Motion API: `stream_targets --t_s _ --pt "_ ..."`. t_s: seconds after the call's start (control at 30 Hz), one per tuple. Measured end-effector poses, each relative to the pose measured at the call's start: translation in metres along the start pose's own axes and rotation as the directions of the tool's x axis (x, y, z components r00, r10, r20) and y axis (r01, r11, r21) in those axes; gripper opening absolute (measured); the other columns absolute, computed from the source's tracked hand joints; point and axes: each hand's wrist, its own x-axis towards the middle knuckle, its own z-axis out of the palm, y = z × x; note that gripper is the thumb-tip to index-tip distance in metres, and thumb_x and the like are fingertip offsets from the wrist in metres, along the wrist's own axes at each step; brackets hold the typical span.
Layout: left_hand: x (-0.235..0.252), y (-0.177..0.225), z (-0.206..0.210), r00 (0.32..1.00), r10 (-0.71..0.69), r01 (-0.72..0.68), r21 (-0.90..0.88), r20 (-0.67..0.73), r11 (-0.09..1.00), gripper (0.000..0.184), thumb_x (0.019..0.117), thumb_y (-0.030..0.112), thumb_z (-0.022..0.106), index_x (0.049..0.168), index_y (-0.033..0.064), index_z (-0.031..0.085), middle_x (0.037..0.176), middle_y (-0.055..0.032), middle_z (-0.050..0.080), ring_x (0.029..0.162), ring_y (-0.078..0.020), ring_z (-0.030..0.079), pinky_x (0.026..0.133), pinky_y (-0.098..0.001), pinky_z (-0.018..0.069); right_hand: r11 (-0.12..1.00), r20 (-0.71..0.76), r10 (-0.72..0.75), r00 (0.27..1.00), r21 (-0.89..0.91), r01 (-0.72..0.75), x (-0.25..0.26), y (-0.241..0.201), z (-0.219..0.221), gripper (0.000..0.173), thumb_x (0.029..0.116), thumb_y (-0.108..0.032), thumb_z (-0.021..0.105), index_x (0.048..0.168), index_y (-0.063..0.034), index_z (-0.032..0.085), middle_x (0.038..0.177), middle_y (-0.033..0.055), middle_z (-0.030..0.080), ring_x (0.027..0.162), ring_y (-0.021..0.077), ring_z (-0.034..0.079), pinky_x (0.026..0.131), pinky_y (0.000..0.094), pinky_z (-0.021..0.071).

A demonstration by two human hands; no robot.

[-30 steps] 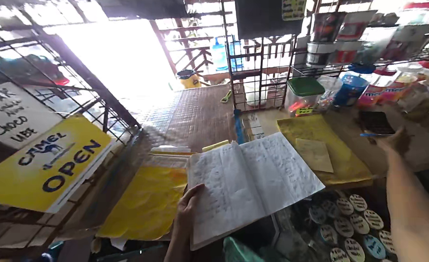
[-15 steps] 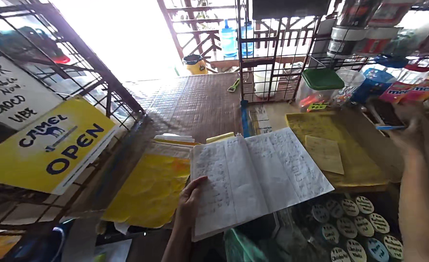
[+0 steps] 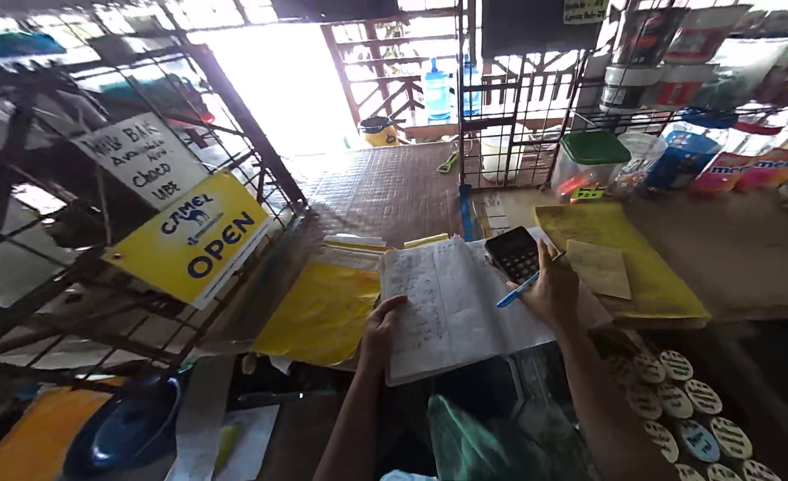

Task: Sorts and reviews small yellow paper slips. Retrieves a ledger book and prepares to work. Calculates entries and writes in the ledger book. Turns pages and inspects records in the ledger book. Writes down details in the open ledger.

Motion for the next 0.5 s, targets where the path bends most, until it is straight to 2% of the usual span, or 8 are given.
stream_targets --t_s 0.1,0.17,0.23,0.27,0.3,0.37,0.43,0.5 --pt "0.002 -0.001 0.0 1.0 0.014 -0.014 -0.002 0.001 1.0 0.036 0.1029 -0.001 0.035 0.123 -0.0075 0.064 0.124 -0.014 0.066 0.106 -0.0032 0.062 0.093 -0.0202 0.0495 0.998 0.105 0.008 0.994 0.054 -0.014 -0.015 -0.004 0.002 0.119 0.0689 -0.063 0.084 0.158 -0.0017 0.033 0.16 0.026 0.036 0.14 0.047 0.045 0.109 0.0595 0.0416" --pt "0.002 -0.002 0.0 1.0 0.017 -0.017 -0.009 0.004 1.0 0.036 0.1027 -0.001 0.035 0.123 -0.0073 0.064 0.123 -0.0135 0.066 0.105 -0.0025 0.062 0.093 -0.0199 0.0496 0.995 0.185 -0.03 0.982 0.102 0.012 -0.024 0.001 -0.003 0.121 0.0681 -0.057 0.088 0.159 -0.0025 0.03 0.162 0.0244 0.032 0.143 0.0448 0.043 0.113 0.0551 0.0397" --pt "0.002 -0.003 0.001 1.0 0.017 -0.017 -0.021 0.003 1.0 0.036 0.1028 -0.001 0.035 0.123 -0.0073 0.064 0.122 -0.0128 0.066 0.104 -0.0015 0.062 0.092 -0.0192 0.0497 0.985 0.192 -0.092 0.977 0.158 0.062 -0.031 0.014 -0.006 0.11 0.0716 -0.047 0.09 0.157 -0.0024 0.036 0.159 0.0236 0.038 0.139 0.0447 0.047 0.11 0.0546 0.0429" --pt "0.002 -0.003 0.001 1.0 0.016 -0.016 -0.023 0.0 1.0 0.035 0.1032 -0.001 0.035 0.123 -0.0074 0.064 0.122 -0.0126 0.066 0.104 -0.0013 0.062 0.092 -0.0189 0.0497 0.972 0.143 -0.14 0.98 0.21 0.109 -0.035 0.021 -0.006 0.096 0.0755 -0.039 0.089 0.151 -0.0004 0.045 0.154 0.0235 0.047 0.135 0.0445 0.051 0.108 0.0551 0.0441" --pt "0.003 -0.003 0.001 1.0 0.017 -0.017 -0.021 -0.002 1.0 0.035 0.1035 -0.001 0.036 0.122 -0.0072 0.064 0.122 -0.0123 0.067 0.104 -0.0011 0.062 0.092 -0.0187 0.0496 0.946 0.034 -0.203 0.979 0.266 0.187 -0.039 0.027 -0.003 0.073 0.0789 -0.031 0.086 0.138 0.003 0.058 0.143 0.0234 0.058 0.129 0.0433 0.057 0.106 0.0552 0.0466" --pt "0.003 -0.004 0.0 1.0 0.029 -0.028 -0.015 0.003 0.999 0.034 0.1038 -0.001 0.036 0.123 -0.0073 0.064 0.122 -0.0129 0.067 0.104 -0.0015 0.062 0.092 -0.0192 0.0496 0.874 -0.206 -0.314 0.927 0.32 0.367 -0.044 0.03 0.005 0.026 0.0869 -0.019 0.073 0.102 0.0025 0.071 0.116 0.0194 0.072 0.113 0.0378 0.068 0.097 0.0531 0.0525" --pt "0.003 -0.005 0.0 1.0 0.03 -0.03 -0.019 0.003 0.999 0.034 0.1036 -0.001 0.036 0.122 -0.0067 0.064 0.121 -0.012 0.067 0.102 -0.0009 0.063 0.09 -0.0189 0.0503 0.816 -0.297 -0.395 0.869 0.322 0.481 -0.046 0.023 0.009 0.015 0.0892 -0.014 0.062 0.087 -0.0021 0.07 0.104 0.0138 0.075 0.103 0.0324 0.07 0.092 0.0496 0.0525" --pt "0.003 -0.005 0.001 1.0 0.021 -0.021 -0.02 0.004 1.0 0.034 0.1036 -0.001 0.036 0.123 -0.0064 0.064 0.12 -0.0114 0.067 0.101 -0.0007 0.063 0.09 -0.0189 0.0506 0.798 -0.263 -0.464 0.846 0.289 0.528 -0.045 0.014 0.012 0.014 0.0887 -0.014 0.06 0.085 -0.0043 0.069 0.106 0.011 0.076 0.103 0.0314 0.07 0.093 0.0489 0.0507"
